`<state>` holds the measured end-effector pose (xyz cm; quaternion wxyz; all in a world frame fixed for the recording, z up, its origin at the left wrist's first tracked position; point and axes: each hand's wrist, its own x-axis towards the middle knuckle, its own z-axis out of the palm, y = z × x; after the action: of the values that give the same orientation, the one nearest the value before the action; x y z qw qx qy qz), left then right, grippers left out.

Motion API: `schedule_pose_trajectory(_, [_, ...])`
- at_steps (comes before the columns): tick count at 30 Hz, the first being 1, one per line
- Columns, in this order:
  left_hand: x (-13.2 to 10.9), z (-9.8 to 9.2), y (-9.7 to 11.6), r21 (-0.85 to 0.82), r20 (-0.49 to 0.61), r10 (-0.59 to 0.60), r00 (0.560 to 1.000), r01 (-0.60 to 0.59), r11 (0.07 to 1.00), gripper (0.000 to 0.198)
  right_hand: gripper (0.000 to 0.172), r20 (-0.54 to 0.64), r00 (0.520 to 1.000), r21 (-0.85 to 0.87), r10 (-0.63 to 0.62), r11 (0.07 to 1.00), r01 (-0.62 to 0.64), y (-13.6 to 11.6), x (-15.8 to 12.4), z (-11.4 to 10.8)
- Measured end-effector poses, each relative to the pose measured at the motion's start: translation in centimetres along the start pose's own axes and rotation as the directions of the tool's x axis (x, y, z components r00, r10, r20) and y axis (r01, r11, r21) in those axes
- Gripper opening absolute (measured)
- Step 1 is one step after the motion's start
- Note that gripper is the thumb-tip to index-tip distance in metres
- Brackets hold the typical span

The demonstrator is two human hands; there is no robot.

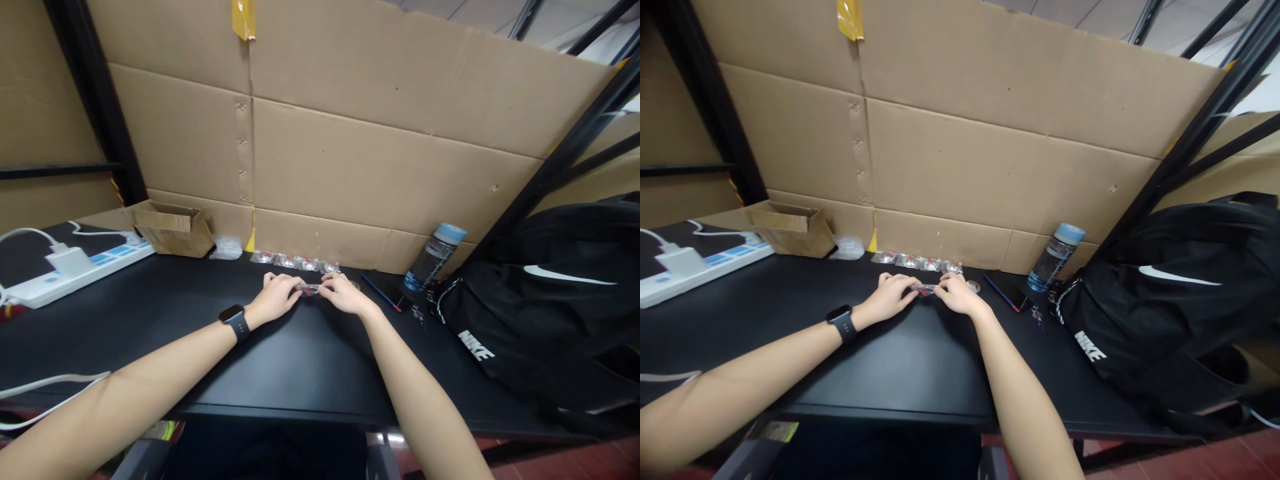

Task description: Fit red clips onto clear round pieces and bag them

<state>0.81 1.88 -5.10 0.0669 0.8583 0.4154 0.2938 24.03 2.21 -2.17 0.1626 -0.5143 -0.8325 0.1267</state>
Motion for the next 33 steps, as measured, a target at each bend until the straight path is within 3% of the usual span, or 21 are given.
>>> schedule_pose_trajectory(6, [0.0,0.1,0.1,-0.098,-0.006,-0.096,0.995,0.095,0.991,0.03,0.033,-0.032,0.999,-0.003,-0.043,0.999,0.043,0.9,0.3,0.6])
schedule_pose_trajectory(14, [-0.1,0.3,0.1,-0.131,-0.012,-0.118,0.993,0.115,0.985,0.038,0.031,-0.039,0.998,0.041,-0.056,0.997,0.058,0.5,0.0,0.9])
schedule_pose_trajectory(19, [-0.1,0.1,0.2,-0.157,-0.01,-0.106,0.994,0.103,0.982,0.038,0.013,-0.125,0.988,0.236,-0.086,0.965,0.114,1.3,0.7,0.8])
schedule_pose_trajectory(22, [0.0,0.0,0.0,-0.17,-0.014,-0.075,0.997,0.072,0.983,0.04,0.013,-0.235,0.972,0.32,-0.019,0.943,0.096,3.4,1.1,-0.3])
schedule_pose_trajectory(25, [0.1,-0.2,-0.3,-0.141,-0.034,-0.075,0.997,0.07,0.988,0.043,0.016,-0.374,0.904,0.334,0.206,0.939,-0.076,6.1,1.1,-1.6])
schedule_pose_trajectory(27, [0.2,-0.5,-0.6,-0.114,-0.043,-0.079,0.996,0.074,0.991,0.043,0.017,-0.468,0.794,0.279,0.389,0.917,-0.285,7.8,0.8,-2.2])
schedule_pose_trajectory(30, [0.4,-1.1,-1.3,-0.052,-0.075,-0.084,0.994,0.08,0.995,0.038,0.017,-0.55,0.66,0.186,0.511,0.846,-0.5,9.5,0.5,-2.4])
schedule_pose_trajectory(31, [0.4,-1.4,-1.6,-0.027,-0.093,-0.098,0.991,0.096,0.995,0.035,0.018,-0.56,0.64,0.163,0.526,0.827,-0.537,9.9,0.5,-2.3])
schedule_pose_trajectory(33, [0.6,-1.9,-2.2,0.02,-0.133,-0.149,0.98,0.153,0.988,0.028,0.021,-0.55,0.646,0.116,0.529,0.815,-0.568,10.4,0.5,-1.9])
